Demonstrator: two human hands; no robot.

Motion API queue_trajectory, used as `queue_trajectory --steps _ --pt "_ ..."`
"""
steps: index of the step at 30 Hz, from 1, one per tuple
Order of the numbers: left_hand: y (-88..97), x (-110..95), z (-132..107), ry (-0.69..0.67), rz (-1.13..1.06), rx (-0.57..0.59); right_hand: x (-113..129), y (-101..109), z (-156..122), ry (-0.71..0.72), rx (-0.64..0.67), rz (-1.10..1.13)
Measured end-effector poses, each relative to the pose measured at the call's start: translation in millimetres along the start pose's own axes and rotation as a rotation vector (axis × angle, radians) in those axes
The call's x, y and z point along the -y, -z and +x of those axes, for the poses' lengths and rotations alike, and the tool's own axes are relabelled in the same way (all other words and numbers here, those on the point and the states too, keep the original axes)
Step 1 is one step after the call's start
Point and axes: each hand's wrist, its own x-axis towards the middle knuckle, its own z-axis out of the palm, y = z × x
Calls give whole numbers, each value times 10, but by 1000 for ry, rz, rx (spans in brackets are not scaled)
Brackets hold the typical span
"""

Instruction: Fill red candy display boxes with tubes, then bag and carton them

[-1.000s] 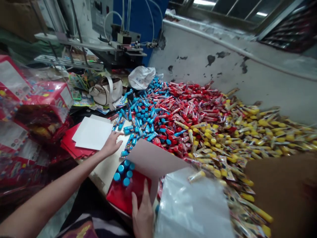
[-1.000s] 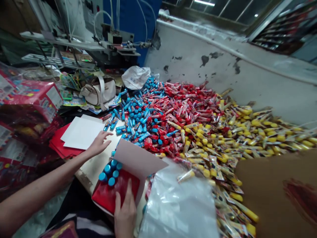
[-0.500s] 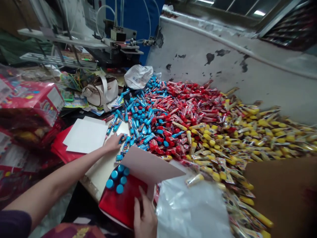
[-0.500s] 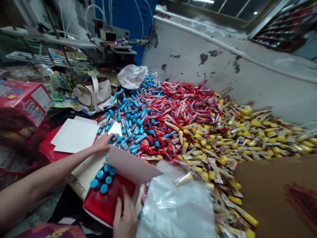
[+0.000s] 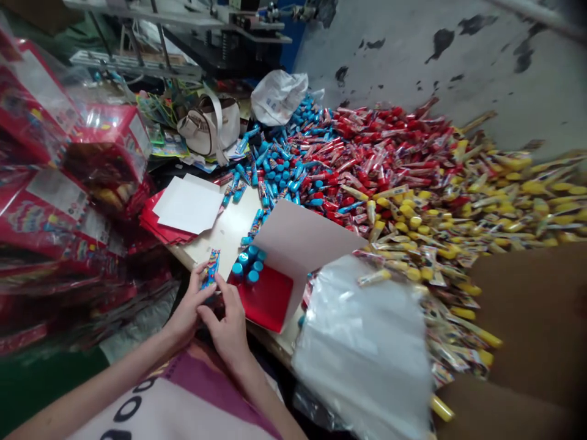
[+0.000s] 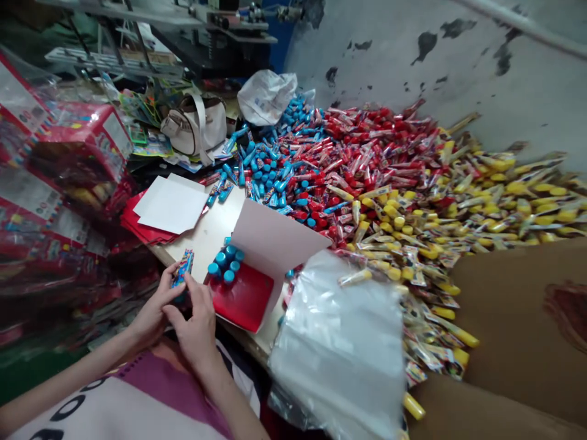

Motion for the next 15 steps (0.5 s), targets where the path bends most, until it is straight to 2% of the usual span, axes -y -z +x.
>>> queue_trajectory --steps 5,10,13,15 --pt "60 106 -232 118 -180 38 -99 -14 -262 98 30 -40" --pt "31 213 -243 97 -234 71 -92 61 -287 158 -63 -21" --pt "53 276 -158 71 -147 91 -100 168 -306 -19 -116 182" --pt "124 330 -51 -37 35 33 -136 284 -348 -163 -134 350"
